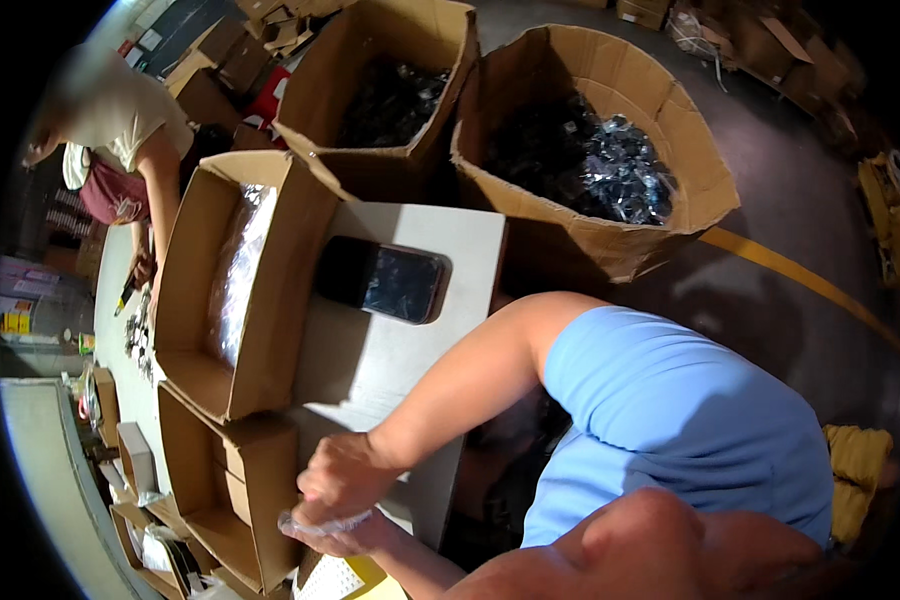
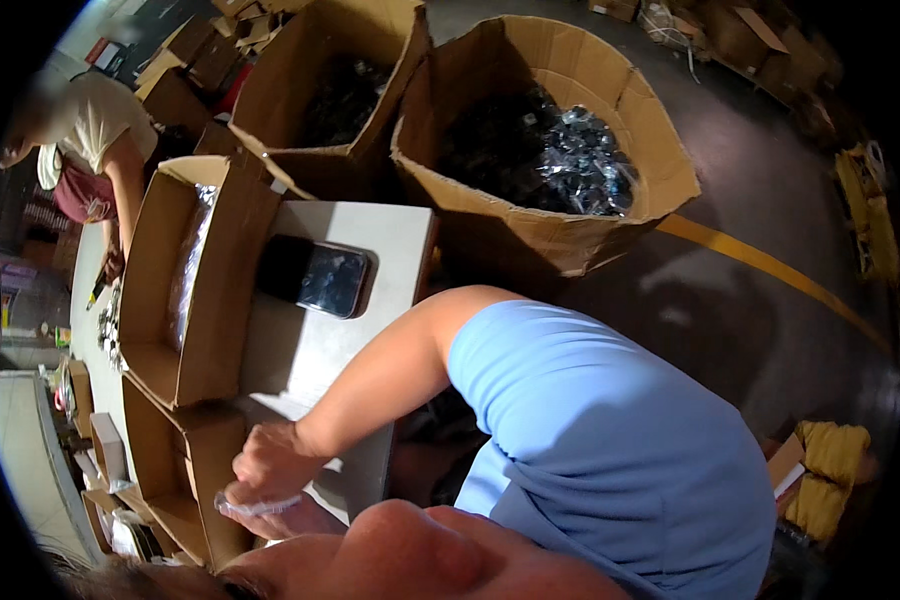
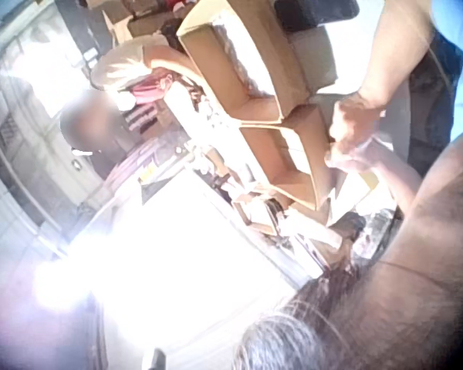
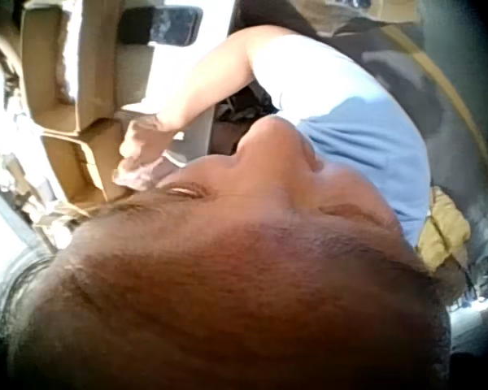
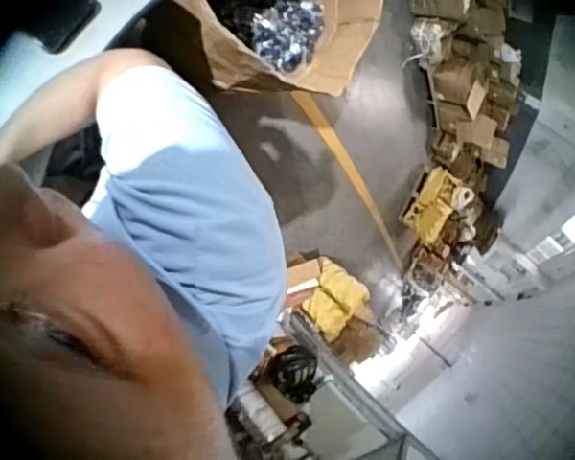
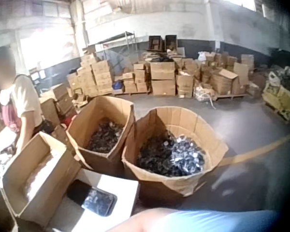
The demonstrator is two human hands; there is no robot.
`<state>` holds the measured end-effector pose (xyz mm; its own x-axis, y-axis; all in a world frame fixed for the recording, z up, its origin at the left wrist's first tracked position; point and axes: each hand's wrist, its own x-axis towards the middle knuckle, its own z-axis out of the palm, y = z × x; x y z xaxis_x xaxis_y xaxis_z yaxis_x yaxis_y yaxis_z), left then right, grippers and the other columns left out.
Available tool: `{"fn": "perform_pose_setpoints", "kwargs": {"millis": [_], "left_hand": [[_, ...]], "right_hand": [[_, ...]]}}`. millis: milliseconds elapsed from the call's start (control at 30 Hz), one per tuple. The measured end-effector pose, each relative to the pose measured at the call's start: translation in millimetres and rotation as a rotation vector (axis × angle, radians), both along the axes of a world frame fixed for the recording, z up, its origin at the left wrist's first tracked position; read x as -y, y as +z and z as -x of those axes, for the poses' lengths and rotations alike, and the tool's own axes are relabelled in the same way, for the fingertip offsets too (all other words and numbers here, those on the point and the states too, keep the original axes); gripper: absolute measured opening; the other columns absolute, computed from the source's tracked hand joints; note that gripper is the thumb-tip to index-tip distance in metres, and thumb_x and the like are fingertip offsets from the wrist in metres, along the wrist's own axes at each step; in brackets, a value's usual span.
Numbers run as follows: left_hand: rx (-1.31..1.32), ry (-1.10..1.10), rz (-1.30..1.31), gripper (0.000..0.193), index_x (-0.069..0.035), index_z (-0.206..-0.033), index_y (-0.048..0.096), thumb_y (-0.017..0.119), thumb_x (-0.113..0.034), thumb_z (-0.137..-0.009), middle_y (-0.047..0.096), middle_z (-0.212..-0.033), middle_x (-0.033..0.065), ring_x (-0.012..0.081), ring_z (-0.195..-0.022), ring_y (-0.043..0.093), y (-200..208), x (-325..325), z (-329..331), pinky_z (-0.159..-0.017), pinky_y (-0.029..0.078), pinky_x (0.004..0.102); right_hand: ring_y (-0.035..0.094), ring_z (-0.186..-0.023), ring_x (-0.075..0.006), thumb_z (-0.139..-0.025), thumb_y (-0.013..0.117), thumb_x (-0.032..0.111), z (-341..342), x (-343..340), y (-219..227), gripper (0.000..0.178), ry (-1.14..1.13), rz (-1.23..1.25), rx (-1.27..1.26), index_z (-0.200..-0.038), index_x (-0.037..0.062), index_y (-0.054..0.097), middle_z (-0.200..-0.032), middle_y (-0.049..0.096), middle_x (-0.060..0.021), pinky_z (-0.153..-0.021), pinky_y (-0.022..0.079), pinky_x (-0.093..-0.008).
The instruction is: The person picks up a small metal part and places it into a small plastic bag, then repeats this for another part and places it into the same bag before set the bag down.
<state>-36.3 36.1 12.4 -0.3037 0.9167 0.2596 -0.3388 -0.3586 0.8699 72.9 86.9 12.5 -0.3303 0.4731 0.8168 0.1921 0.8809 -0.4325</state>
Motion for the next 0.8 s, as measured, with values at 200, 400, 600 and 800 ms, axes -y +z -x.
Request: {"fn": "perform_pose_setpoints", "kwargs": {"millis": [200, 400, 600, 800], "left_hand": [[-0.32, 0.089, 0.026, 0.035, -0.003, -0.109, 0.05, 0.047, -0.035, -0.096, 0.055, -0.105, 0.0095, 0.0179, -0.094, 0.055, -3, -1, -8, -0.082, 0.045, 0.0308], [-0.472, 0.124, 0.033, 0.029, -0.006, -0.101, 0.052, 0.048, -0.034, -0.096, 0.056, -0.099, 0.0071, 0.0152, -0.089, 0.055, -9, -2, -26, -0.077, 0.046, 0.0293], [-0.048, 0.085, 0.057, 0.033, -0.008, -0.089, 0.052, 0.047, -0.039, -0.099, 0.055, -0.079, 0.0029, 0.0113, -0.069, 0.054, -1, -5, -12, -0.062, 0.046, 0.024], [0.222, 0.091, 0.174, 0.04, -0.01, -0.074, 0.05, 0.048, -0.042, -0.098, 0.051, -0.063, 0.0031, 0.0115, -0.055, 0.047, -4, -6, 5, -0.051, 0.039, 0.0257]], "right_hand": [[0.055, -0.049, -0.0184, -0.074, 0.063, 0.022, -7, 3, 12, 0.009, 0.066, -0.232, -0.209, -0.078, 0.0255, 0.056, -0.061, 0.049, -0.0001, -0.035, 0.04, -0.0312], [0.057, -0.051, -0.0184, -0.072, 0.065, 0.022, -14, -27, 22, 0.009, 0.016, -0.253, -0.139, -0.078, 0.0223, 0.059, -0.059, 0.051, -0.0007, -0.04, 0.042, -0.0316], [0.057, -0.052, -0.0222, -0.071, 0.071, 0.013, -10, -22, 11, 0.03, -0.023, -0.052, 0.096, -0.097, 0.0109, 0.057, -0.067, 0.056, -0.0054, -0.045, 0.045, -0.0336], [0.055, -0.05, -0.0229, -0.072, 0.068, 0.01, -1, 8, 5, 0.03, 0.254, -0.172, -0.065, -0.1, 0.0145, 0.059, -0.066, 0.055, -0.0062, -0.043, 0.044, -0.033]]}}
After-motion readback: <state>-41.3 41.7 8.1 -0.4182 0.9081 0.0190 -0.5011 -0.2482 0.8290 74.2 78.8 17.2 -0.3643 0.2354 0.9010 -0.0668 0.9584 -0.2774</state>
